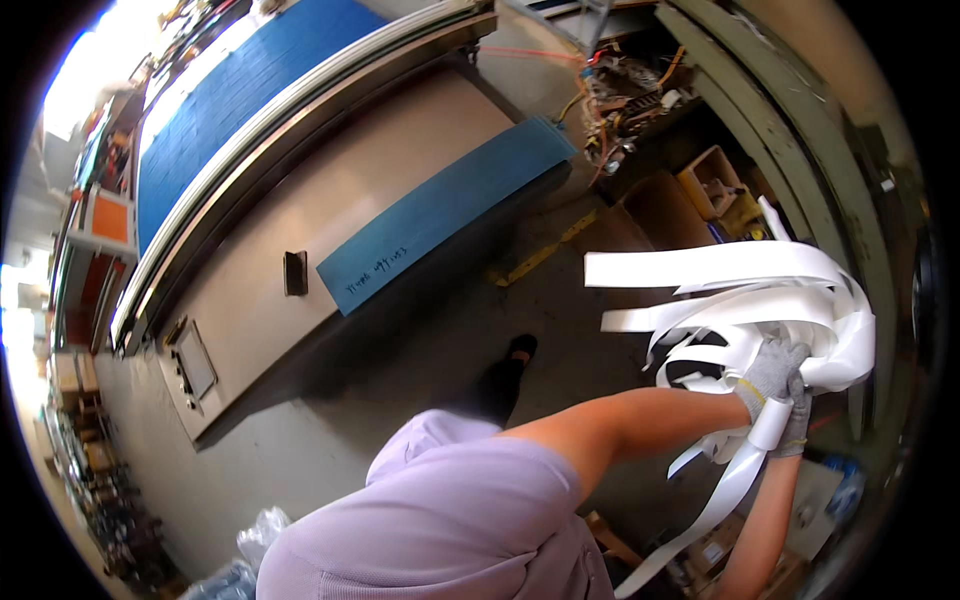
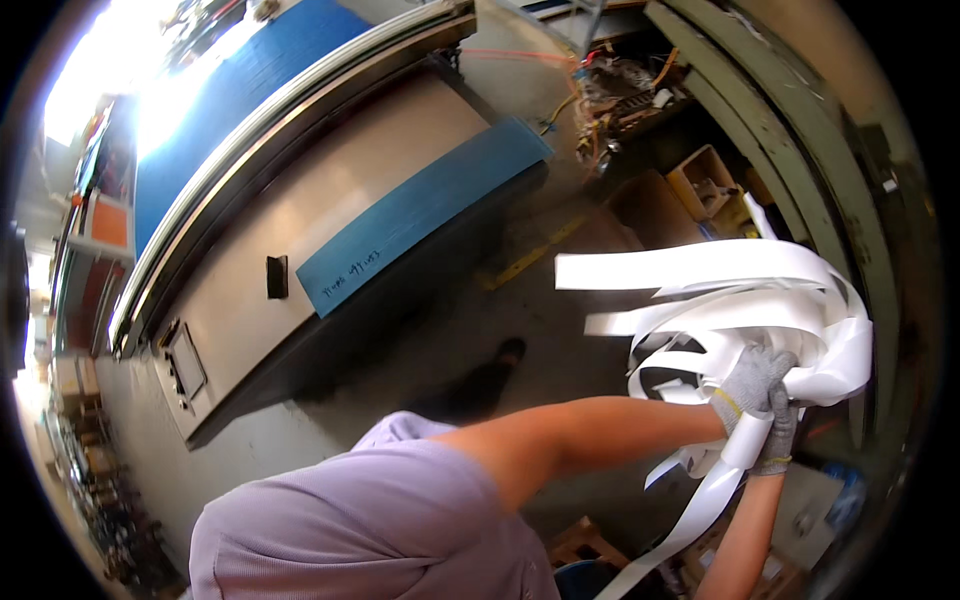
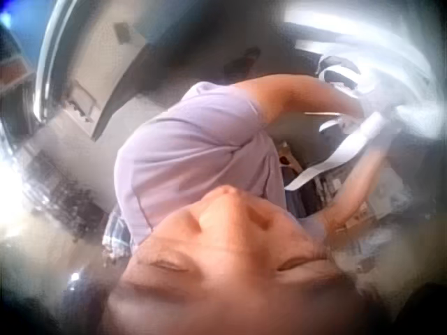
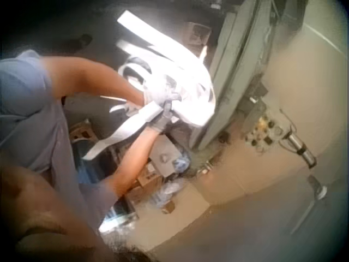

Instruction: The person organizes a workspace by moving cardboard boxes and gathering white paper strips into a pile. They then handle long, dark, flexible strips, placing them on a table and using a ruler and pen to mark measurements. The person also uses a calculator and writes on a notepad during the process.

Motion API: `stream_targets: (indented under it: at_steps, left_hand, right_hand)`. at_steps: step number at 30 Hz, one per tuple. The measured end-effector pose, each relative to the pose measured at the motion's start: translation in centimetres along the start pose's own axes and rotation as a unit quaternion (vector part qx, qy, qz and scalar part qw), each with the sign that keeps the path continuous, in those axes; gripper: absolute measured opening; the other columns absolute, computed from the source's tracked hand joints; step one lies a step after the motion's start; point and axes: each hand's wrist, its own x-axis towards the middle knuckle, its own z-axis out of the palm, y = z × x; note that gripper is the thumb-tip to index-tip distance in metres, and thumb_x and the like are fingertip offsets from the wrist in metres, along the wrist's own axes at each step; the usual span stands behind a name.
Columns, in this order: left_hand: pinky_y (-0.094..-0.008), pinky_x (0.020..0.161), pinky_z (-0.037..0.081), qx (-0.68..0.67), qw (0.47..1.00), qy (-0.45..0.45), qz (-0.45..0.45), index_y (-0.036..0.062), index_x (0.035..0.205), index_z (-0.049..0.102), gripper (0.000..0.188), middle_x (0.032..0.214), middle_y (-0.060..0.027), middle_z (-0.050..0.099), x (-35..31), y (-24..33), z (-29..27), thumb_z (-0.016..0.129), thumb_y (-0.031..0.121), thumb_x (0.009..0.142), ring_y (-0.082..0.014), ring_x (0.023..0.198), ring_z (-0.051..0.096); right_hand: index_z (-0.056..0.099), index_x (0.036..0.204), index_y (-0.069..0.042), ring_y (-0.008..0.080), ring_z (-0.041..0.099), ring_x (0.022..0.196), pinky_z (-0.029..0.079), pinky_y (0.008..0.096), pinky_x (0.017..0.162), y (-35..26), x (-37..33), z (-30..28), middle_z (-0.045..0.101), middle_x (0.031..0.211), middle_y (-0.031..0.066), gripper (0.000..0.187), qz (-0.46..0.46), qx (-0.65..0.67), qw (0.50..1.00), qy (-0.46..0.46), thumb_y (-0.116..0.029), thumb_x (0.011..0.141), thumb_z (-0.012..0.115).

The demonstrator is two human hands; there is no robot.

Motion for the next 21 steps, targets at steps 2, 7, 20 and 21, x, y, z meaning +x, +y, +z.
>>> stream_targets:
  at_steps: [2, 7, 20, 21]
  left_hand:
    - [-0.0476, 0.084, 0.042, 0.026, 0.999, -0.031, 0.011, 0.0088, 0.103, 0.058, 0.040, 0.093, -0.0159, 0.059, 5.9, -3.0, 0.9, 0.066, 0.023, 0.067, -0.0389, 0.094, 0.056]
    - [-0.0454, 0.082, 0.043, 0.070, 0.997, 0.016, 0.038, 0.0090, 0.099, 0.055, 0.046, 0.090, -0.0148, 0.057, 15.3, -8.5, 3.5, 0.072, 0.023, 0.059, -0.0370, 0.093, 0.057]
    - [-0.0486, 0.092, 0.043, 0.025, 0.991, 0.128, -0.038, 0.0116, 0.117, 0.057, 0.044, 0.106, -0.0151, 0.065, 24.9, -14.6, 9.5, 0.068, 0.022, 0.075, -0.0406, 0.095, 0.059]
    - [-0.0494, 0.095, 0.043, 0.008, 0.989, 0.139, -0.057, 0.0103, 0.120, 0.057, 0.047, 0.107, -0.0168, 0.065, 24.6, -15.7, 10.6, 0.069, 0.020, 0.076, -0.0418, 0.099, 0.059]
  right_hand:
    - [0.044, 0.141, -0.003, 0.0222, 0.054, 0.120, 0.047, 0.0358, 0.101, -1.8, 5.8, 2.2, 0.053, 0.133, 0.0101, 0.057, -0.001, 0.001, 1.000, -0.009, -0.025, 0.094, 0.067]
    - [0.045, 0.139, -0.002, 0.0217, 0.055, 0.118, 0.046, 0.0357, 0.102, -3.2, 17.8, 1.5, 0.054, 0.132, 0.0091, 0.057, -0.030, -0.069, 0.996, -0.040, -0.026, 0.093, 0.068]
    - [0.046, 0.137, -0.006, 0.0167, 0.054, 0.111, 0.047, 0.0303, 0.095, -5.9, 33.9, 0.1, 0.057, 0.122, 0.0042, 0.067, -0.001, -0.145, 0.979, -0.145, -0.012, 0.079, 0.080]
    - [0.046, 0.135, -0.005, 0.0159, 0.056, 0.109, 0.048, 0.0298, 0.093, -5.9, 34.1, 0.3, 0.058, 0.120, 0.0036, 0.068, -0.015, -0.153, 0.974, -0.168, -0.012, 0.078, 0.082]
